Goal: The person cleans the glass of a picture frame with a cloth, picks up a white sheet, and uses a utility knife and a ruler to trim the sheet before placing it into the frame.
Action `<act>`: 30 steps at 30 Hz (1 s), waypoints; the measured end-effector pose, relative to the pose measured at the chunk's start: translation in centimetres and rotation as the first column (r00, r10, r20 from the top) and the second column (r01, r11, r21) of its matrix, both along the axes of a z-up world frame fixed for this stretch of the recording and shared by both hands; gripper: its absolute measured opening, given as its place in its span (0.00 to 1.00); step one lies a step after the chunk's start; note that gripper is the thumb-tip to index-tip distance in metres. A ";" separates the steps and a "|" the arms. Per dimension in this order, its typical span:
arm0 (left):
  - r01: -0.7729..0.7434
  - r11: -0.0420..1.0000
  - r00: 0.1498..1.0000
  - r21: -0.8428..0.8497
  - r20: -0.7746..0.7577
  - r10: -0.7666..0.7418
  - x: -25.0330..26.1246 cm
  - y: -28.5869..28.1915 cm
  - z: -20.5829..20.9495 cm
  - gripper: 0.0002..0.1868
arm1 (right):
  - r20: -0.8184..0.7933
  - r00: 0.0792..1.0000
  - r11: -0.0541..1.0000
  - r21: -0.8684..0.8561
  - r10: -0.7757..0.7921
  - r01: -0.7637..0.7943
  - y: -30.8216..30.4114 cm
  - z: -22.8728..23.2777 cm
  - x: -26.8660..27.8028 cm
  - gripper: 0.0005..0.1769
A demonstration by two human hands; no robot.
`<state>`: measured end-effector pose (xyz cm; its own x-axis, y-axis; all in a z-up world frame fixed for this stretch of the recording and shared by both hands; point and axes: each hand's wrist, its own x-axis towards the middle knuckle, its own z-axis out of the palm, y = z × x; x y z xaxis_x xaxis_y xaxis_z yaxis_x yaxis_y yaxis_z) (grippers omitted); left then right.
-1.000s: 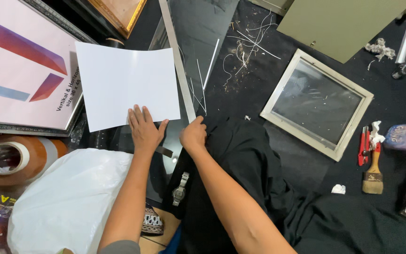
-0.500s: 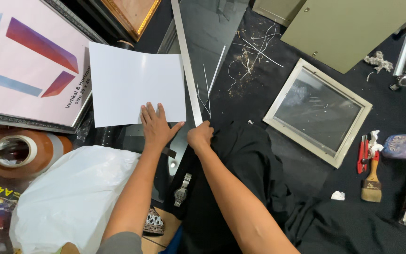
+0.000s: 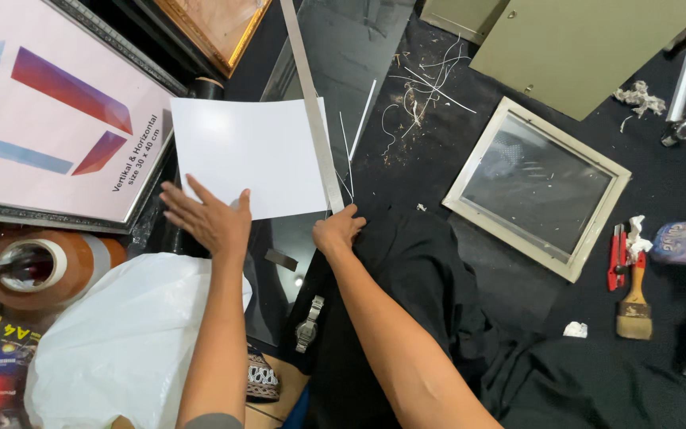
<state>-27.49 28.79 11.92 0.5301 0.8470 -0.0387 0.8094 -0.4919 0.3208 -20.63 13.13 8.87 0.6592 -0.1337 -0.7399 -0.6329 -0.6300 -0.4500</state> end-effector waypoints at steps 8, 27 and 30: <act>-0.044 0.997 0.997 -0.070 -0.072 0.038 -2.6 3.4 -4.9 0.60 | 0.005 1.000 0.999 0.036 0.004 -0.004 -0.4 0.5 -0.3 0.41; 0.769 0.529 0.610 0.359 -0.162 -0.776 -0.2 1.3 -6.0 0.64 | -0.067 0.997 0.951 0.304 -0.040 0.058 -1.5 1.8 0.1 0.32; 0.794 0.380 0.483 0.476 -0.113 -0.868 1.2 -0.4 -9.3 0.53 | -0.068 0.997 0.944 0.325 -0.044 0.064 -1.4 5.9 0.0 0.34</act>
